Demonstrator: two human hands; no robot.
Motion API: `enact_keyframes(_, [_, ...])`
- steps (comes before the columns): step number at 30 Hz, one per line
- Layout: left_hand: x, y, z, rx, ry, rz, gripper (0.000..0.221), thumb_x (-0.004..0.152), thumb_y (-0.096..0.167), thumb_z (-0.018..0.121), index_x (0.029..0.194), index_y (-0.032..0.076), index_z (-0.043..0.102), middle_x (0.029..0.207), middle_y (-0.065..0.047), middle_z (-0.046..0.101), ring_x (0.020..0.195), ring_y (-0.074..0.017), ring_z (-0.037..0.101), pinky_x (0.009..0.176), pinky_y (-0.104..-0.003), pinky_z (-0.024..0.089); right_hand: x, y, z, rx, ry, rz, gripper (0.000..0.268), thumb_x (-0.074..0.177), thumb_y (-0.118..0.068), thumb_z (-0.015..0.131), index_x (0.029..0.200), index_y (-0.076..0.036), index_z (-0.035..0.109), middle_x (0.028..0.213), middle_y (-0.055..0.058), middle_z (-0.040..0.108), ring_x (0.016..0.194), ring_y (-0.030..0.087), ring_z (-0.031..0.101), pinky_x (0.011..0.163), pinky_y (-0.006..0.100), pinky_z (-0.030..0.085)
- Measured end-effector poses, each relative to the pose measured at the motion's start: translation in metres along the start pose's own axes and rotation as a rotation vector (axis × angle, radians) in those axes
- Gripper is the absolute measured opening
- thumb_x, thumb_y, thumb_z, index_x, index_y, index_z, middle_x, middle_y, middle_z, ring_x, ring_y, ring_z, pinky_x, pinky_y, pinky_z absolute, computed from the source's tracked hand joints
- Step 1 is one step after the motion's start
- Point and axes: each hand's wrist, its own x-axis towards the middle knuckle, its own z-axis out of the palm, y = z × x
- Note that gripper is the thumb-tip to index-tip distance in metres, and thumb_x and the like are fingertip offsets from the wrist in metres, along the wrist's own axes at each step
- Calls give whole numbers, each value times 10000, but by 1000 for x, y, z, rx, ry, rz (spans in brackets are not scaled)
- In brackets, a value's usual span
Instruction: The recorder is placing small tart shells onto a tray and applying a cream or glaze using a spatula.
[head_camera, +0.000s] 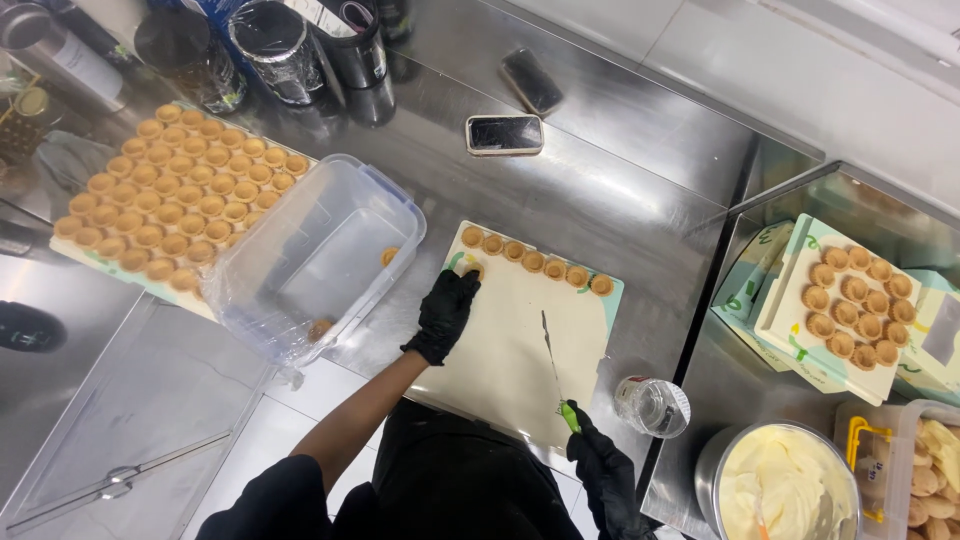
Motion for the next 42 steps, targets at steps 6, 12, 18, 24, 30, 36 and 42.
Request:
enact_keyframes(6, [31, -48, -8, 848, -77, 292, 129, 960, 196, 647, 1025, 132, 737, 897, -110, 641, 792, -327, 647, 624, -489, 513, 2, 15, 9, 102, 17, 156, 408, 948, -120, 656, 1354, -79, 678, 770, 38, 695, 462, 36, 408, 441, 199, 324])
enact_keyframes(12, [37, -48, -2, 926, -122, 230, 214, 960, 231, 639, 1147, 146, 700, 930, -126, 617, 830, -328, 635, 651, -482, 524, 2, 13, 8, 136, 13, 153, 419, 952, -125, 622, 1368, -113, 660, 736, 43, 664, 425, 42, 412, 393, 211, 314])
enact_keyframes(18, [42, 64, -38, 678, -100, 349, 417, 846, 148, 715, 1260, 127, 667, 1077, -159, 622, 910, -328, 644, 712, -444, 546, -1, 4, 3, 240, 9, 227, 440, 951, -123, 587, 1389, -115, 630, 756, 81, 675, 440, 71, 441, 385, 221, 323])
enact_keyframes(24, [99, 97, -154, 641, 157, 285, 221, 928, 156, 717, 1138, 87, 728, 1076, -147, 682, 947, -318, 673, 809, -428, 549, -11, -35, 11, 302, 84, 310, 477, 944, -128, 585, 1418, -87, 619, 789, 90, 665, 485, 83, 454, 419, 209, 318])
enact_keyframes(30, [106, -43, -210, 977, -880, -544, 424, 762, 360, 772, 1076, 82, 704, 1021, -140, 708, 982, -323, 714, 869, -491, 582, -8, -43, 12, 348, 56, 232, 464, 936, -145, 595, 1393, -74, 630, 778, 81, 673, 459, 98, 448, 403, 229, 332])
enact_keyframes(36, [102, -52, -174, 818, -605, -344, 750, 750, 341, 805, 1406, 137, 504, 1216, -247, 589, 1097, -426, 623, 922, -527, 537, -2, -43, 16, 330, 93, 250, 452, 948, -147, 610, 1391, -64, 637, 771, 108, 685, 448, 92, 448, 402, 230, 323])
enact_keyframes(42, [120, -96, -149, 893, -645, 93, 403, 906, 220, 662, 1307, 249, 688, 1325, -172, 605, 1159, -380, 621, 961, -489, 520, -7, -61, 25, 296, 53, 239, 451, 943, -157, 605, 1384, -69, 646, 729, 112, 678, 422, 82, 420, 377, 228, 302])
